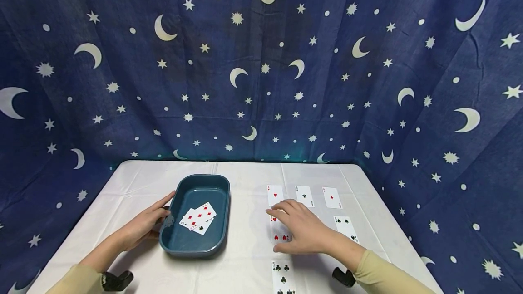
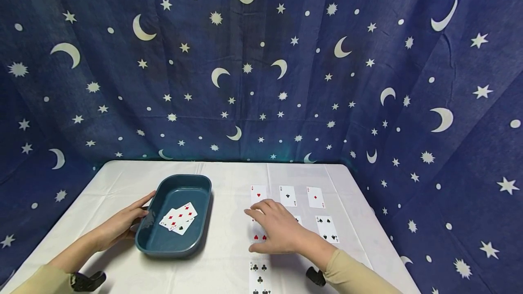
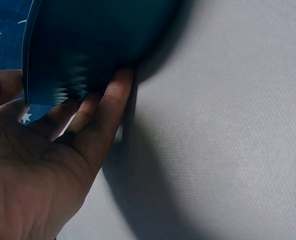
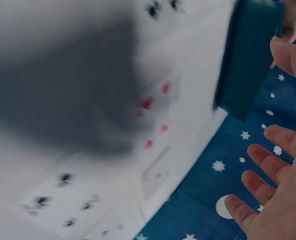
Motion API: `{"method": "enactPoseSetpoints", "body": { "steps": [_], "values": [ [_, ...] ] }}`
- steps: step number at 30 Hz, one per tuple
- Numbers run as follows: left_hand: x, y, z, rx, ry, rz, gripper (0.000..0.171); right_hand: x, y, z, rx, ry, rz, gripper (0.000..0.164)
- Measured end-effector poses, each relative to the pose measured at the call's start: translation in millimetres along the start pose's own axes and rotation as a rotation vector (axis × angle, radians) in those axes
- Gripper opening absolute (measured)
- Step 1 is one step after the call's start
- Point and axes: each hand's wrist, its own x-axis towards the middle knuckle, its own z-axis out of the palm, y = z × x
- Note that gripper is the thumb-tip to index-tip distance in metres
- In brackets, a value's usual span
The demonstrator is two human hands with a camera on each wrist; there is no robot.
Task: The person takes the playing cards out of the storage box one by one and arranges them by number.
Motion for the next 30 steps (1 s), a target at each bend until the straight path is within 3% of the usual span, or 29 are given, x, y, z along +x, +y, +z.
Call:
{"method": "enactPoseSetpoints", "body": {
  "steps": [10,30],
  "values": [
    [-2.9,1.0,2.2,0.000,0.006,0.003,0.068,51,-3,-7,-0.018,0.011,-0.034,0.084],
    [-0.8,0.6,2.1,0.008,0.023,-0.010,0.068,149,-47,-2,-0.043,-0.054,-0.092,0.077]
  ]
}}
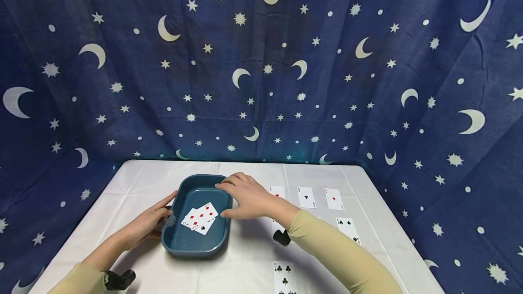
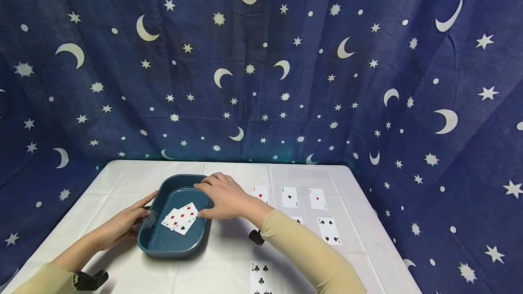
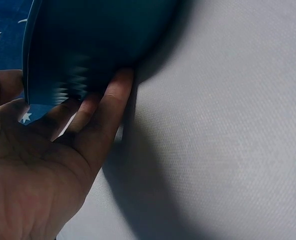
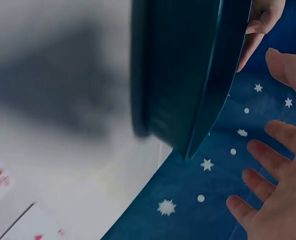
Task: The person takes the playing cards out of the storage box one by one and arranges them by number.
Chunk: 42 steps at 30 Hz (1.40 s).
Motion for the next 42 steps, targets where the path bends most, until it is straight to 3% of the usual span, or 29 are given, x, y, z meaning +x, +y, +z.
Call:
{"method": "enactPoseSetpoints", "body": {
  "steps": [9,17,21,26,34,42],
  "values": [
    [-0.3,-0.1,-0.6,-0.008,-0.009,0.008,0.068,40,-18,17,-0.082,-0.104,-0.021,0.066],
    [-0.6,0.2,0.4,-0.012,-0.016,0.002,0.069,60,-23,39,-0.190,-0.213,-0.060,0.046],
    [-1.0,0.4,0.4,-0.008,-0.016,-0.001,0.069,65,-27,43,-0.164,-0.300,-0.109,0.038],
    [-1.4,1.0,-0.8,-0.002,-0.026,0.012,0.069,66,-34,49,-0.184,-0.376,-0.139,0.042],
    [-1.0,0.0,-0.4,-0.005,-0.026,0.006,0.069,65,-43,56,-0.201,-0.487,-0.090,0.052],
    [-2.0,-0.2,-0.2,-0.005,-0.033,0.023,0.069,66,-46,61,-0.233,-0.479,-0.067,0.052]
  ]
}}
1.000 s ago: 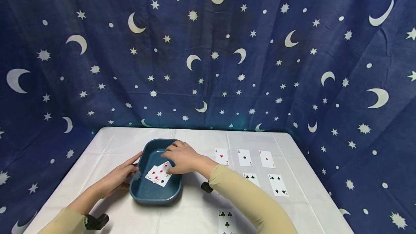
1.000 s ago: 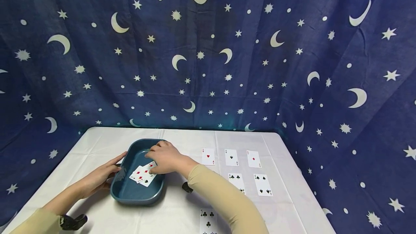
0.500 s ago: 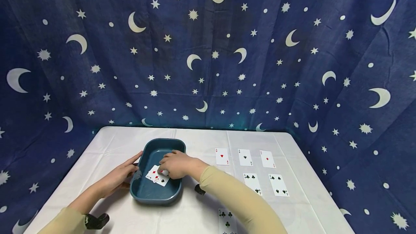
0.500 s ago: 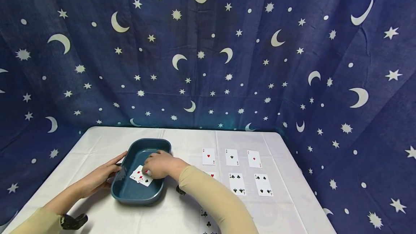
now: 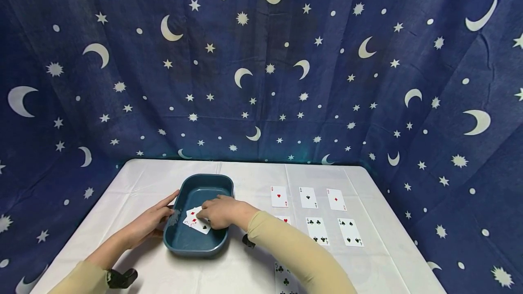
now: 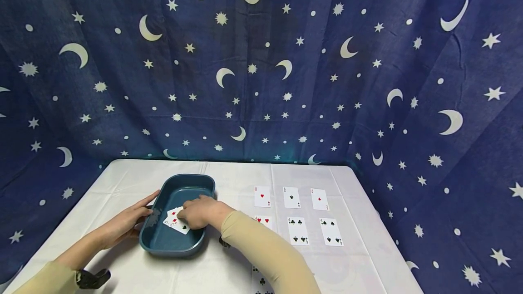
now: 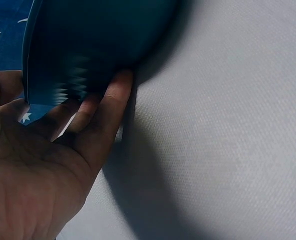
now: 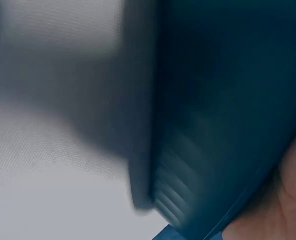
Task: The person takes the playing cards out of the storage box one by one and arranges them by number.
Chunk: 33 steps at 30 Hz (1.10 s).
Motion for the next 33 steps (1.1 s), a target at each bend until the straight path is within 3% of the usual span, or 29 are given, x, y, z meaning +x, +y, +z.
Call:
{"method": "enactPoseSetpoints", "body": {
  "steps": [8,16,19,28,33],
  "values": [
    [-2.2,1.8,1.4,-0.030,0.003,0.009,0.068,-3.8,-5.0,-1.2,-0.014,-0.036,0.059,0.059],
    [-2.6,0.5,1.0,-0.035,-0.005,0.010,0.069,-1.9,-0.8,0.0,0.029,0.061,-0.069,0.053],
    [-2.4,0.5,0.6,-0.034,-0.007,0.014,0.069,-0.7,-0.5,2.8,0.054,0.059,-0.116,0.054],
    [-2.2,1.1,0.6,-0.028,-0.007,0.008,0.070,-2.5,-7.4,-0.6,0.088,-0.007,-0.056,0.054],
    [-2.6,1.2,0.2,-0.026,-0.014,0.009,0.069,-3.6,-4.2,-3.0,0.136,0.022,-0.077,0.058]
  ]
}}
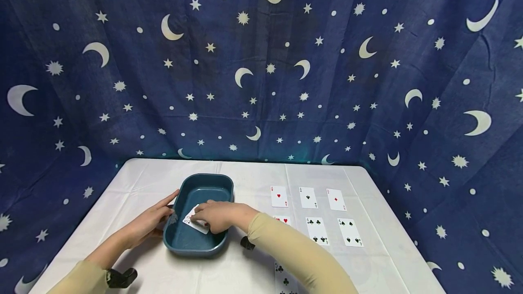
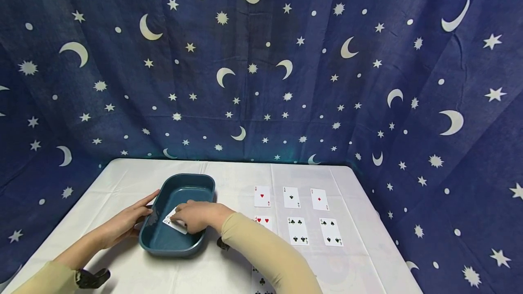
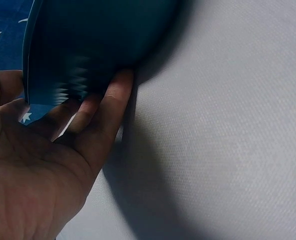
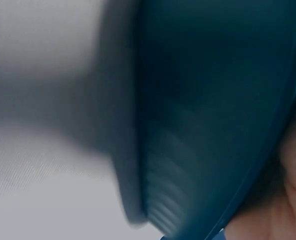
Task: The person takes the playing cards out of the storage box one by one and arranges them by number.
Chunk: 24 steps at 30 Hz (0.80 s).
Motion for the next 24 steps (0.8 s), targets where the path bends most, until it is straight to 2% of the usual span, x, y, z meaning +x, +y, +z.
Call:
{"method": "enactPoseSetpoints", "body": {
  "steps": [4,12,16,19,24],
  "values": [
    [0.2,0.1,-0.3,0.004,0.000,0.000,0.068,-1,4,0,-0.065,0.029,-0.004,0.056],
    [1.1,-0.6,-0.2,0.000,0.004,-0.003,0.069,-2,1,1,-0.154,-0.021,0.046,0.064],
    [0.7,0.2,0.0,0.003,0.000,0.002,0.069,0,3,1,-0.143,0.007,0.059,0.071],
    [0.6,0.6,0.3,0.009,0.005,-0.001,0.069,1,7,1,-0.094,0.025,0.069,0.078],
    [0.9,0.6,0.3,0.013,0.007,-0.007,0.069,6,14,1,-0.024,0.012,0.082,0.085]
  ]
}}
